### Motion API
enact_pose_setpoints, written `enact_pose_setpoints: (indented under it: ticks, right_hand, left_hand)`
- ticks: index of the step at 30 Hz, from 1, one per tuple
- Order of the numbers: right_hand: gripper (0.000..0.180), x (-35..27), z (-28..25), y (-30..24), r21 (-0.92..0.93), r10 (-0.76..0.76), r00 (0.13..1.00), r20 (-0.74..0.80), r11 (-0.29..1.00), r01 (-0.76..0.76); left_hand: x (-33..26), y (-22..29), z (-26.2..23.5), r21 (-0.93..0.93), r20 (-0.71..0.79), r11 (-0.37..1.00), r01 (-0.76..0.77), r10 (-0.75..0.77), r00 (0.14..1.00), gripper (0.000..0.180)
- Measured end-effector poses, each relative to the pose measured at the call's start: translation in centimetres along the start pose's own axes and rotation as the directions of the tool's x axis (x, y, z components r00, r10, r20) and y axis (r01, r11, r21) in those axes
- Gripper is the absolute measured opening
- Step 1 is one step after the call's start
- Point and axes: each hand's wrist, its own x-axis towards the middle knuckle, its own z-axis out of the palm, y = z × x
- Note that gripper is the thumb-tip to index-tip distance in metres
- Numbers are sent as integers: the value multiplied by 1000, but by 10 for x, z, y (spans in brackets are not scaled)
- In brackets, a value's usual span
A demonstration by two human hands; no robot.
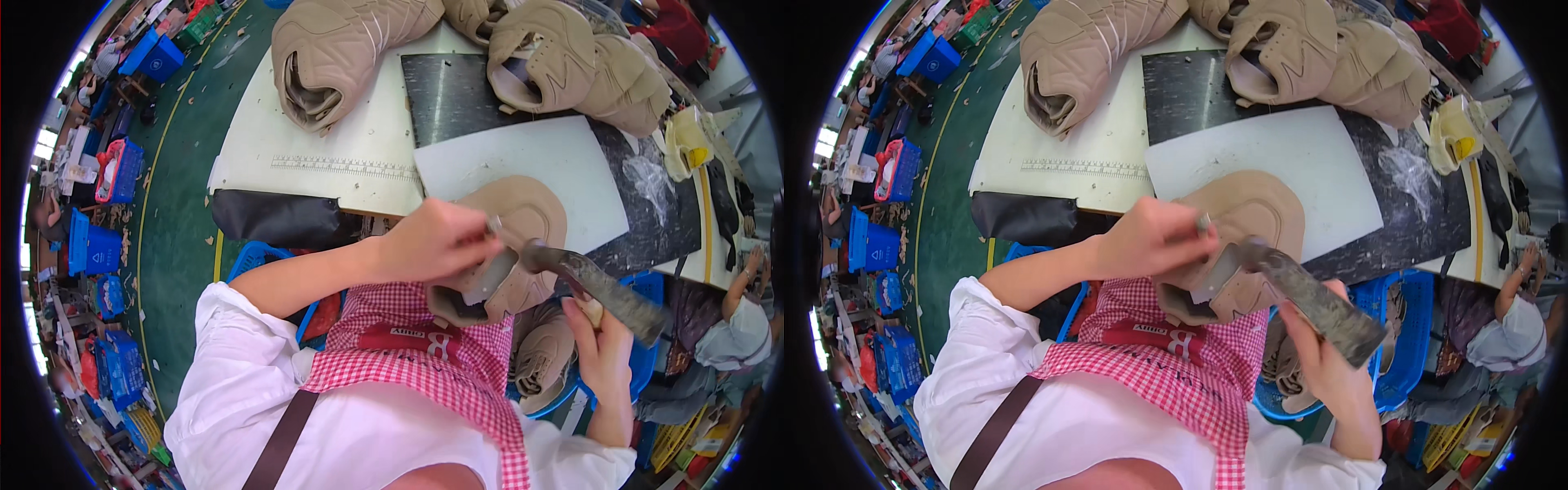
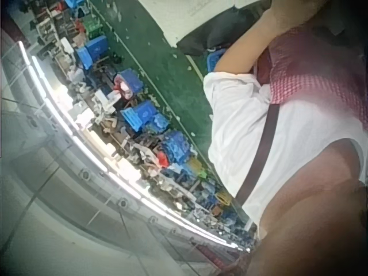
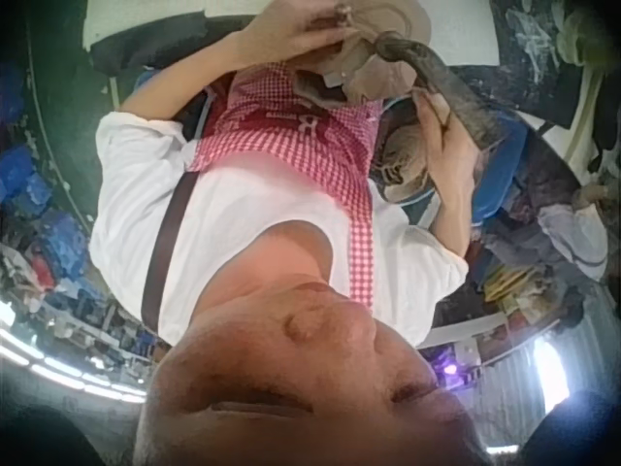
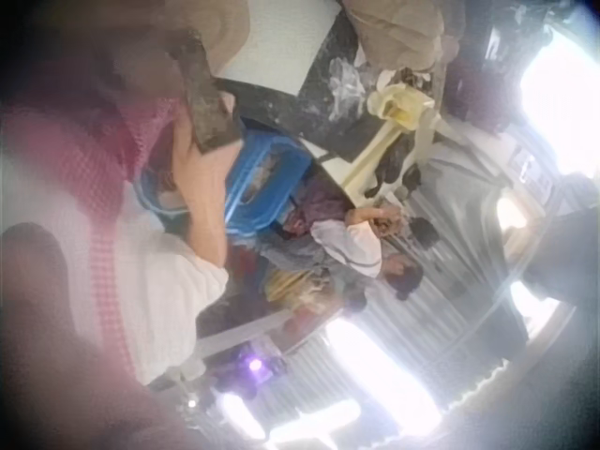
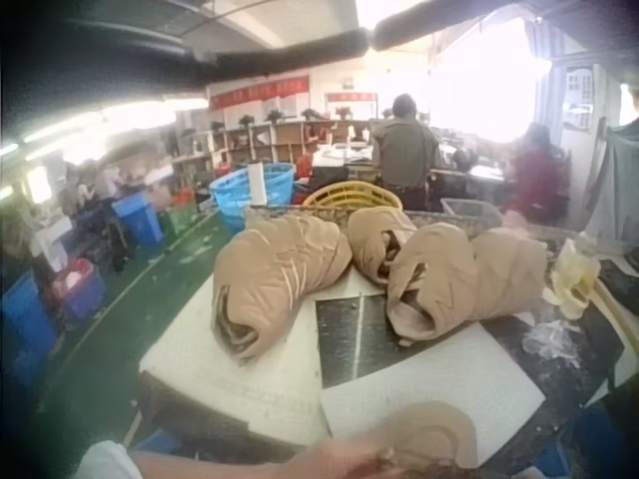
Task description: Using a hammer and a metal punch to create holes or indentations in shoe upper components at a workbench.
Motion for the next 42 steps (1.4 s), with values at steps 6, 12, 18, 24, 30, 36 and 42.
enact_pose_setpoints:
  ticks: [6, 12, 18, 24, 30, 36, 42]
  right_hand:
    - [20, -51, -50, 42, 631, 281, 819, -500, 766, 123]
    - [27, -9, 8, 10, -387, -179, 973, -144, 915, 112]
    - [20, -7, 3, 36, 566, 342, 897, -279, 813, -133]
    - [21, -31, -73, 6, 822, -148, 858, -491, 247, 513]
    - [36, 15, 11, 35, 259, 232, 961, -148, 947, -189]
    - [46, 89, 33, 33, 413, 255, 962, -98, 890, -194]
    - [50, 121, 29, 36, 316, 37, 999, -6, 948, -33]
  left_hand:
    - [9, -2, 7, -706, -24, 689, 165, -257, 966, 13]
    - [8, 10, 7, 251, -47, 925, -286, 307, 951, 16]
    - [15, -5, 5, -761, -9, 609, 222, -352, 936, 15]
    - [16, 2, 11, -80, -156, 997, -22, 9, 988, 12]
    - [4, -10, 8, -57, -192, 998, -1, -10, 981, 13]
    - [17, -10, 1, -771, 21, 602, 209, -303, 953, 18]
    - [-1, 28, -11, -782, -20, 614, 108, -198, 980, 16]
